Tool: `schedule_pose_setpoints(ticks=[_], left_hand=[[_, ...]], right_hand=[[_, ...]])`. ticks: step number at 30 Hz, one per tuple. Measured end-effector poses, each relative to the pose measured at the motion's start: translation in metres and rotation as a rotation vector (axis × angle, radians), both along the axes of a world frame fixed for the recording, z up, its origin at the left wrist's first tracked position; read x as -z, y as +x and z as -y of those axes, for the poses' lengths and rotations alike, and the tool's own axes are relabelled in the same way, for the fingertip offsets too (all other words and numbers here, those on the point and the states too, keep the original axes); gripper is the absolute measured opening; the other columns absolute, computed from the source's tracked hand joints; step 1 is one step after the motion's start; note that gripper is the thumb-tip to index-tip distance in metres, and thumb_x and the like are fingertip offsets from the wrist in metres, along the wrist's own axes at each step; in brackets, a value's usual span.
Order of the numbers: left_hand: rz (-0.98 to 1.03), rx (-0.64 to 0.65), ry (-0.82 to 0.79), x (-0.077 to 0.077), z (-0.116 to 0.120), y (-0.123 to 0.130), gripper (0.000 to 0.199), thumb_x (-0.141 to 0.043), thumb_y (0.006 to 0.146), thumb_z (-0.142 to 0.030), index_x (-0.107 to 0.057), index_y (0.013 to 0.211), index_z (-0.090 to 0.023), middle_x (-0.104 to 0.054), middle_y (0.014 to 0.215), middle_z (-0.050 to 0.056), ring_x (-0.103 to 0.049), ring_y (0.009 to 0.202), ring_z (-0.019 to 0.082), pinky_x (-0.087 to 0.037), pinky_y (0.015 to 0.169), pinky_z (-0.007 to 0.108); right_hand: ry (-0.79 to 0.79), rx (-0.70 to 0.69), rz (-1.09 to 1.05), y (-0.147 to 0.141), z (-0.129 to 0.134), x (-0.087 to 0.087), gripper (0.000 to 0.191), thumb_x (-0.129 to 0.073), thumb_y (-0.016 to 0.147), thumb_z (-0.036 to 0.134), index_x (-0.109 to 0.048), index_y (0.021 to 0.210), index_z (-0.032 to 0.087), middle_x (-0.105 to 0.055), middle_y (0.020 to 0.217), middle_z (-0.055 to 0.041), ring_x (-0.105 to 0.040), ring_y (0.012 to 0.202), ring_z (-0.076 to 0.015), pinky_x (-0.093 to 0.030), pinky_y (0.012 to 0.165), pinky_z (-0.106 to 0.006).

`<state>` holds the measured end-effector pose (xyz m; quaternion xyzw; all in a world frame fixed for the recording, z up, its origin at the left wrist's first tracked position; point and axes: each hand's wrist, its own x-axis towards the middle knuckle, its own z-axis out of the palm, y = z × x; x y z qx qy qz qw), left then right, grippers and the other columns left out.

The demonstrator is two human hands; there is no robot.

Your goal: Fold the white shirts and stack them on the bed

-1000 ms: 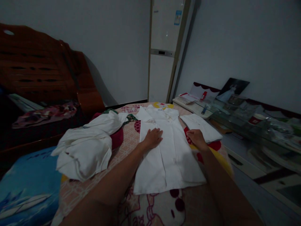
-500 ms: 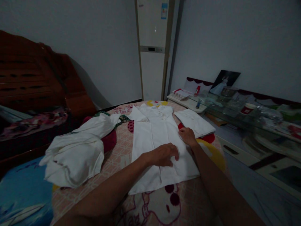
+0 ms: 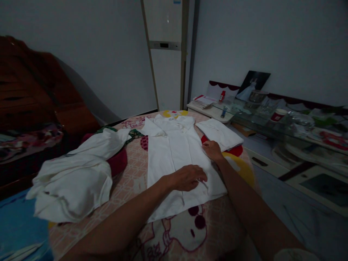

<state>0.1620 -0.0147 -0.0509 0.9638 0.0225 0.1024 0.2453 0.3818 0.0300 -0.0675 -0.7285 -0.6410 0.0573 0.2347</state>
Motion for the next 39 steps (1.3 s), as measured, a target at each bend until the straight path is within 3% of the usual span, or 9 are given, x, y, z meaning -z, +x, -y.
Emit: schedule_pose_setpoints(ticks=[4, 10, 12, 19, 24, 29, 36, 39], left_hand=[[0.011, -0.001, -0.033, 0.003, -0.004, 0.001, 0.045, -0.045, 0.072, 0.005, -0.059, 0.105, -0.022, -0.063, 0.104, 0.004, -0.056, 0.104, 0.017, -0.043, 0.096, 0.031], [-0.028, -0.018, -0.065, 0.003, -0.007, 0.005, 0.008, -0.059, 0.084, -0.015, -0.061, 0.09, -0.019, -0.064, 0.093, 0.004, -0.058, 0.091, 0.018, -0.045, 0.085, 0.029], [-0.021, -0.008, -0.087, 0.003, -0.008, 0.005, 0.004, -0.061, 0.085, -0.02, -0.061, 0.089, -0.019, -0.064, 0.092, 0.003, -0.058, 0.089, 0.017, -0.045, 0.083, 0.027], [0.058, -0.008, -0.06, 0.001, -0.001, 0.001, 0.014, -0.061, 0.087, -0.026, -0.061, 0.099, -0.018, -0.064, 0.097, 0.006, -0.058, 0.092, 0.018, -0.046, 0.084, 0.029], [-0.014, 0.058, -0.056, -0.008, 0.003, -0.001, 0.016, -0.057, 0.091, -0.03, -0.069, 0.096, -0.02, -0.068, 0.093, 0.005, -0.061, 0.091, 0.017, -0.046, 0.081, 0.027], [-0.022, 0.071, -0.141, -0.017, 0.005, -0.002, 0.022, -0.058, 0.091, -0.035, -0.073, 0.096, -0.019, -0.069, 0.091, 0.006, -0.063, 0.086, 0.016, -0.046, 0.08, 0.026], [-0.115, 0.087, -0.229, -0.012, 0.014, 0.006, 0.013, -0.066, 0.086, -0.029, -0.073, 0.093, -0.02, -0.068, 0.09, 0.004, -0.063, 0.082, 0.014, -0.046, 0.074, 0.023], [-0.163, 0.124, -0.375, -0.016, 0.011, 0.003, 0.027, -0.076, 0.076, -0.035, -0.073, 0.098, -0.019, -0.069, 0.094, 0.004, -0.064, 0.082, 0.014, -0.047, 0.072, 0.022]], right_hand=[[0.007, -0.005, 0.007, -0.001, 0.001, -0.001, 0.024, -0.053, 0.085, 0.024, -0.076, 0.089, 0.018, -0.076, 0.093, -0.0056, -0.067, 0.086, -0.017, -0.043, 0.074, -0.023], [-0.005, 0.058, 0.043, -0.006, 0.003, -0.003, 0.024, -0.053, 0.085, 0.023, -0.076, 0.092, 0.018, -0.075, 0.095, -0.0072, -0.067, 0.087, -0.0182, -0.044, 0.074, -0.024], [0.002, 0.074, 0.049, -0.007, 0.003, -0.002, 0.025, -0.052, 0.086, 0.024, -0.076, 0.093, 0.018, -0.075, 0.096, -0.0074, -0.067, 0.088, -0.0187, -0.044, 0.075, -0.024], [0.024, 0.076, 0.018, -0.007, 0.003, 0.0, 0.025, -0.051, 0.086, 0.022, -0.075, 0.09, 0.018, -0.075, 0.094, -0.0063, -0.066, 0.086, -0.0173, -0.044, 0.077, -0.024], [0.025, 0.046, 0.001, -0.005, 0.004, -0.002, 0.025, -0.051, 0.086, 0.021, -0.075, 0.09, 0.018, -0.075, 0.094, -0.0056, -0.066, 0.086, -0.0166, -0.044, 0.077, -0.023], [0.026, 0.025, -0.021, -0.004, 0.004, -0.001, 0.024, -0.052, 0.086, 0.022, -0.076, 0.09, 0.017, -0.075, 0.092, -0.006, -0.065, 0.085, -0.0159, -0.043, 0.076, -0.023], [0.025, -0.015, -0.069, -0.003, 0.004, -0.003, 0.023, -0.054, 0.084, 0.02, -0.077, 0.089, 0.017, -0.075, 0.091, -0.0062, -0.066, 0.084, -0.0157, -0.044, 0.076, -0.022], [0.016, -0.033, -0.103, -0.002, 0.004, -0.004, 0.021, -0.057, 0.084, 0.022, -0.076, 0.092, 0.017, -0.075, 0.092, -0.0057, -0.067, 0.084, -0.0156, -0.045, 0.075, -0.022]])
